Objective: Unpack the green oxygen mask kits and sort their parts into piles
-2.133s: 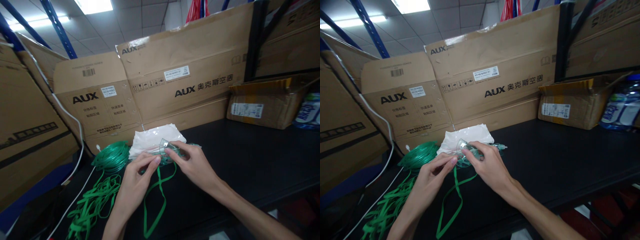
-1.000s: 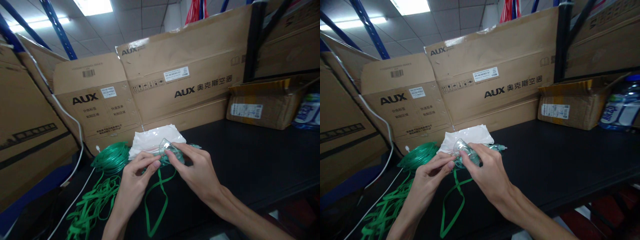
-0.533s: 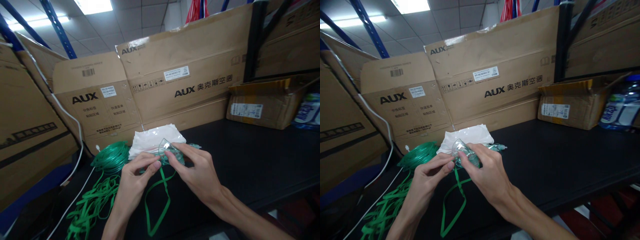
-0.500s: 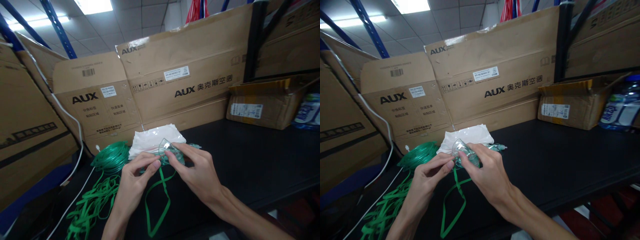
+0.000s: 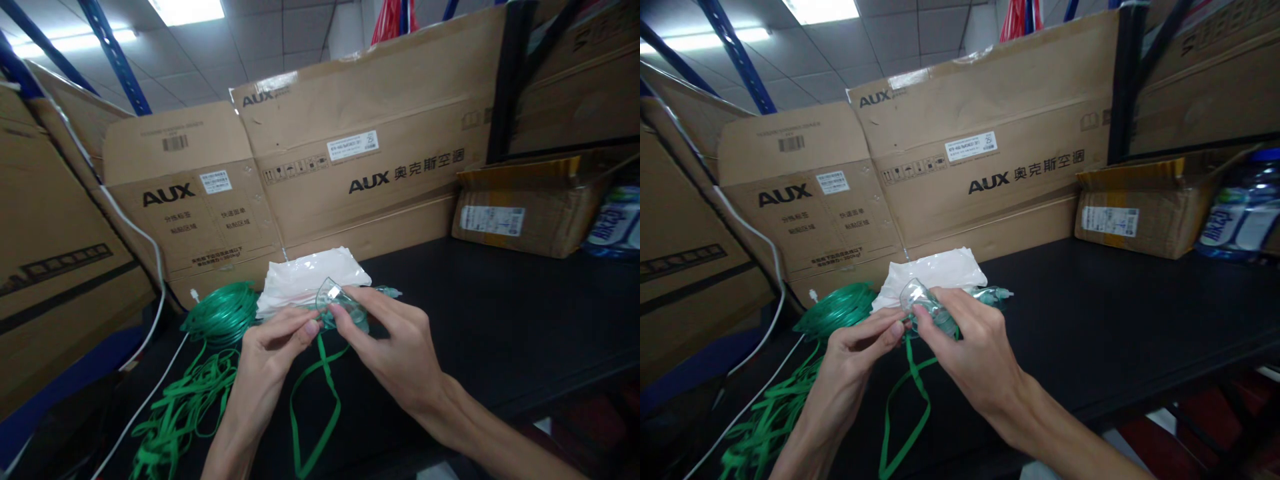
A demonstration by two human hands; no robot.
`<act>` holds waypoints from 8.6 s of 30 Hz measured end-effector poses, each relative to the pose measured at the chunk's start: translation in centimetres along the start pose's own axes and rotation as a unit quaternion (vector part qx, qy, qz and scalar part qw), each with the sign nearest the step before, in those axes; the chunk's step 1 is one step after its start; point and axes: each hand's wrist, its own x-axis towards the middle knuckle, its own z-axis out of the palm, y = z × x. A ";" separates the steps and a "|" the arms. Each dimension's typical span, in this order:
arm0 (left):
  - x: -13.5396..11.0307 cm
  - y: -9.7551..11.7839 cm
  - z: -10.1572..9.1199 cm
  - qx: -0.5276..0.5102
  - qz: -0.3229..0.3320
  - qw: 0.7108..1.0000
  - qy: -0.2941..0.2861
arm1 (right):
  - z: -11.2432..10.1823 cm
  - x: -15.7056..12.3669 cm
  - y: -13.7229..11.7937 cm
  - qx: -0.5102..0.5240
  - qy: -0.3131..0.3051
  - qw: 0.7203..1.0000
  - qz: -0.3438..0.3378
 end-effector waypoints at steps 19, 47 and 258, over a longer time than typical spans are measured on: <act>0.1 0.4 0.0 0.014 -0.030 0.998 0.061 | -0.1 0.0 0.2 0.056 -0.023 0.996 0.066; 0.0 -0.4 0.0 0.243 0.094 0.965 0.015 | -1.2 1.0 1.4 0.094 -0.133 0.986 0.038; 0.2 0.5 -0.4 0.320 0.121 0.939 0.023 | -1.4 1.1 1.9 0.180 -0.224 0.943 0.168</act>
